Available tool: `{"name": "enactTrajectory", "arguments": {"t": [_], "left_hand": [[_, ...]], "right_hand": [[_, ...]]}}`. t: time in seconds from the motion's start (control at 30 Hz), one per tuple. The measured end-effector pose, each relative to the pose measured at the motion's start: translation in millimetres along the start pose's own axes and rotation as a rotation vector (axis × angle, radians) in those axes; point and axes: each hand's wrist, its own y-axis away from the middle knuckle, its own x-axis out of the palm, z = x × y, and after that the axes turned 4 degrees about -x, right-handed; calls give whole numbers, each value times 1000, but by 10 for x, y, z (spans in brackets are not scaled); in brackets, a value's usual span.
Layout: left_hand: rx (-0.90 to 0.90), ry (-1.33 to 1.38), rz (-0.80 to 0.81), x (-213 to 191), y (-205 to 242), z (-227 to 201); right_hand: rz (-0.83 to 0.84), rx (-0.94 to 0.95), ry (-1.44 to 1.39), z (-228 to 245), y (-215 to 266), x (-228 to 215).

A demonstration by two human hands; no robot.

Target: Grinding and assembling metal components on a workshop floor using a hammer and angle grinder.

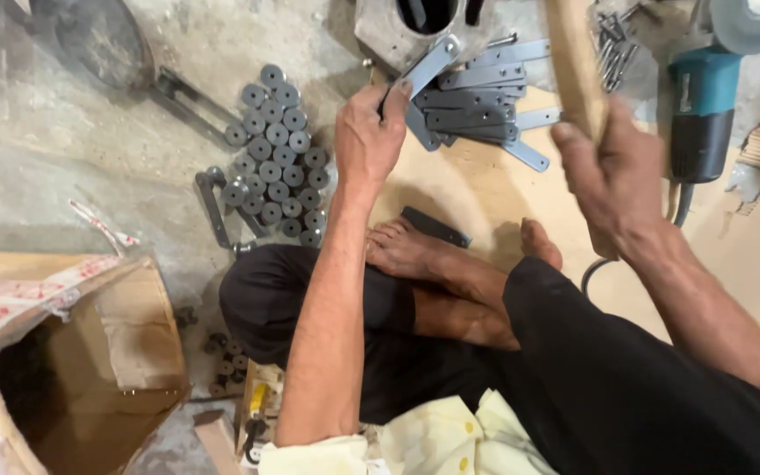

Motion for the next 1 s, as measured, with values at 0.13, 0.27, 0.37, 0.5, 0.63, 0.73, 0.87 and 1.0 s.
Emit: {"name": "enactTrajectory", "arguments": {"t": [0.13,0.27,0.37,0.5,0.63,0.73,0.87,1.0], "left_hand": [[64,9,-32,2,-21,-40],[31,-13,7,-20,43,-12],[-235,149,122,-27,118,6],[-486,862,403,45,414,408],[-653,1046,482,-83,746,-27],[-743,1179,537,11,941,-39],[-627,1425,650,106,1198,-67],[-616,1490,650,152,1309,-86]], "right_hand": [[-234,-307,-173,-177,-23,23],[15,-154,-44,-321,-117,157],[-79,-61,43,-743,-20,213],[-404,-273,426,-1847,386,407],[-257,110,247,-2133,894,356],[-248,57,307,-2125,908,337],[-161,-270,-186,-1220,430,345],[236,-346,-953,-182,-35,438]]}}
